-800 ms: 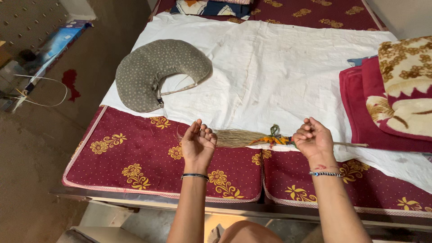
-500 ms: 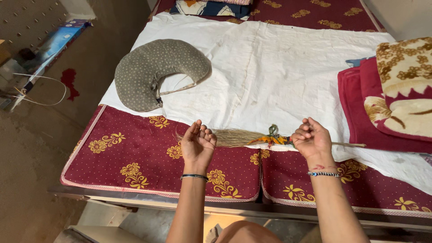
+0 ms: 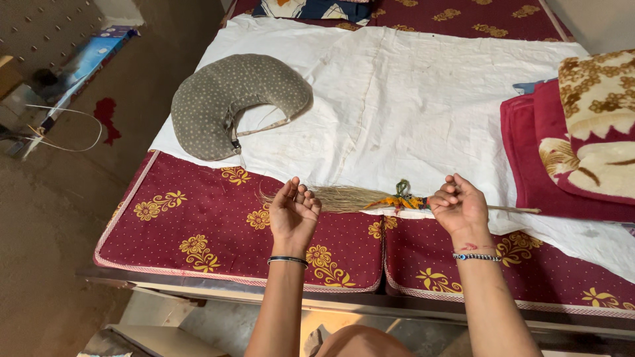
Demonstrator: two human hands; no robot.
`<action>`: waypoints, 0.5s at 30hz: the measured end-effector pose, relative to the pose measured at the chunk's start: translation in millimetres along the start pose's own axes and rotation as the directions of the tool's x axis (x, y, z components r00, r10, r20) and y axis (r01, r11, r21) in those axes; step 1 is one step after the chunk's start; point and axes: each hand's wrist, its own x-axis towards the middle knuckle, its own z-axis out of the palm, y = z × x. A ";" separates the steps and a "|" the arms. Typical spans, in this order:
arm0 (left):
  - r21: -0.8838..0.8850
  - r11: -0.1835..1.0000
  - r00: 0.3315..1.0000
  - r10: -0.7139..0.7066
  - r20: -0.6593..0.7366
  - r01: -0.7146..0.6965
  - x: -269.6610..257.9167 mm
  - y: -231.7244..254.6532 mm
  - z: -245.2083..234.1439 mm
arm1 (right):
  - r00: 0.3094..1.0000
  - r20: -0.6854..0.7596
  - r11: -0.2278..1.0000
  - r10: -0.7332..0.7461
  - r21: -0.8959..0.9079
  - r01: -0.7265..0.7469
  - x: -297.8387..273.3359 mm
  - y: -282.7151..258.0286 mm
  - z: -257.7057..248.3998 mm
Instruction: The person folds a red and cream blanket, a gray neck pillow, a blue and yellow pillow, a pink patterned pillow, an orange and blue pillow, a white sheet, and a purple cloth on a bed. They then use a small broom to sweep the mattress surface.
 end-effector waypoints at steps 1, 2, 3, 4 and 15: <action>0.002 1.000 1.000 0.001 -0.003 -0.001 -0.4 -0.4 0.5 | 1.000 -0.001 1.000 0.001 0.002 -0.001 0.3 -0.5 -0.6; 0.004 1.000 1.000 0.003 -0.007 -0.003 -1.0 -0.7 1.3 | 1.000 -0.002 1.000 0.002 0.004 -0.002 0.2 -0.8 -1.1; 0.005 1.000 1.000 0.005 -0.011 -0.005 -2.1 -1.1 2.1 | 1.000 -0.003 1.000 0.004 0.005 -0.004 -0.3 -1.0 -1.2; 0.018 1.000 1.000 0.018 -0.003 -0.018 -3.8 -2.0 3.5 | 1.000 0.006 1.000 -0.001 0.007 0.001 -1.8 -1.2 -0.6; 0.125 0.992 1.000 0.017 -0.025 -0.014 -26.1 -16.2 40.3 | 0.997 0.037 0.968 0.062 -0.244 -0.051 -43.4 -6.8 29.0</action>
